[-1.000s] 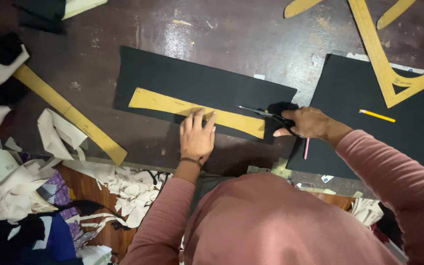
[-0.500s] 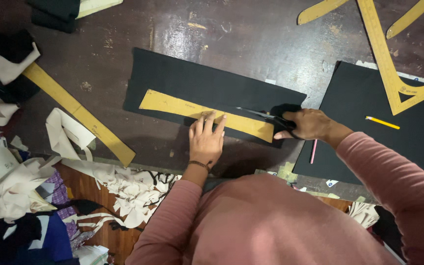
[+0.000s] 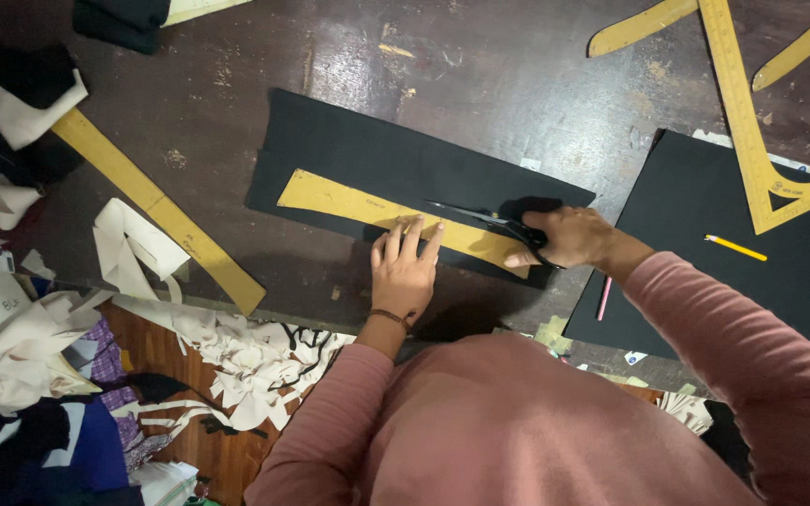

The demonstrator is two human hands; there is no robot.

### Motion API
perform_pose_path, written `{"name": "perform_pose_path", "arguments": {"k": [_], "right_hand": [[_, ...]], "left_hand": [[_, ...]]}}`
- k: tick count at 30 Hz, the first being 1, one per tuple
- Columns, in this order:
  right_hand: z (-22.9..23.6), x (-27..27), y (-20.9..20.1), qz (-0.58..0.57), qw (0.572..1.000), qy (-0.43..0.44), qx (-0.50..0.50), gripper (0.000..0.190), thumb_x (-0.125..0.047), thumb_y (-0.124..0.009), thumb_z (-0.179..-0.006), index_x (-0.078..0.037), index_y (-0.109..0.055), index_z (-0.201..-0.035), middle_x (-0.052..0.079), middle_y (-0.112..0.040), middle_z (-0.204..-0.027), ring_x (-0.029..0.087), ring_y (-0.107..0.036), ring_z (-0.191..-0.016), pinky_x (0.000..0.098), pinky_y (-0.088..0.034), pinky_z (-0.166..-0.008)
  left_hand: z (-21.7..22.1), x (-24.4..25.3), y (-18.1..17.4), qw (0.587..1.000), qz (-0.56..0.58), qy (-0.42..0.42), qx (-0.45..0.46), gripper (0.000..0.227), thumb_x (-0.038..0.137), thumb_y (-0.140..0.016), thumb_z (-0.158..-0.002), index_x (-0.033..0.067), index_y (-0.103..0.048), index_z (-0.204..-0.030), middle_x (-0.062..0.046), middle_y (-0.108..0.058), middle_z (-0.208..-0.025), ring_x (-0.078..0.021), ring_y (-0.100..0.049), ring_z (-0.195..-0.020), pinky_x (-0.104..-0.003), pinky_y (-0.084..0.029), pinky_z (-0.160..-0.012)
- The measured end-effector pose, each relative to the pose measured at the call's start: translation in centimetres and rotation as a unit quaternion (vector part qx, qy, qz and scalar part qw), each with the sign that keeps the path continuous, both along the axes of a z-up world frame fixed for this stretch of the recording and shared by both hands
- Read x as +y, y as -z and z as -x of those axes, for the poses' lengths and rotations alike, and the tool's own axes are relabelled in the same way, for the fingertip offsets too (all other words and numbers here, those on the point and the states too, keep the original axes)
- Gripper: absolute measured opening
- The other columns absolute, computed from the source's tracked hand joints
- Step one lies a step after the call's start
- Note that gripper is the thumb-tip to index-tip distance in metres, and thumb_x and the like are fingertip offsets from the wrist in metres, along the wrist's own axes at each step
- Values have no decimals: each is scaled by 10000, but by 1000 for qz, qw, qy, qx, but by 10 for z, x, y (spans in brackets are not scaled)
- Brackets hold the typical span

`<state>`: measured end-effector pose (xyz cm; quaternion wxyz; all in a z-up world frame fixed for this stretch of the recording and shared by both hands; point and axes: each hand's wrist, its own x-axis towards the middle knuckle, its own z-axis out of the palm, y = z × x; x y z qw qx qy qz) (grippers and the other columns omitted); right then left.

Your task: The person places a yellow pattern on a black fabric sheet and uses scissors to cut along the pattern's edge. After cutting, the person removes the pattern and sets the cut fabric piece aside on the table.

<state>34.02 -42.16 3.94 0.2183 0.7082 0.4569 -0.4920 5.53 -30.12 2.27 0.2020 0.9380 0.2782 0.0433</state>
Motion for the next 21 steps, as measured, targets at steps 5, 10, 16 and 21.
{"name": "perform_pose_path", "arguments": {"k": [5, 10, 16, 21], "right_hand": [[-4, 11, -16, -18, 999, -20, 20, 448, -540, -603, -818, -337, -647, -1214, 170, -771, -1053, 424, -715, -1100, 550, -555, -988], [8, 22, -12, -16, 1000, -13, 15, 674, -777, -566, -763, -369, -633, -1296, 179, -772, -1100, 434, -722, -1099, 558, -557, -986], [12, 33, -17, -17, 1000, -13, 4, 554, -434, -632, -816, -395, -622, -1368, 162, -780, -1087, 432, -722, -1094, 552, -562, -973], [13, 24, 1, -33, 999, -32, -18, 664, -719, -630, -756, -477, -594, -1374, 145, -774, -1091, 425, -725, -1081, 543, -576, -939]], "left_hand": [[-1, 3, 1, 999, -9, -12, -44, 426, 180, -601, -953, 201, -608, -1379, -140, -558, -1365, -364, -519, -1280, -558, -424, -1026], [0, 1, 3, 997, -38, -20, -70, 381, 176, -552, -988, 202, -621, -1362, -129, -574, -1348, -346, -533, -1262, -534, -440, -1008], [0, 3, 5, 995, -52, -31, -82, 366, 226, -525, -997, 229, -623, -1350, -109, -580, -1336, -335, -538, -1267, -525, -446, -1000], [8, 41, -20, 980, -14, -185, -71, 513, 392, -599, -983, 122, -572, -1418, -208, -501, -1443, -437, -495, -1313, -613, -426, -1032]]}}
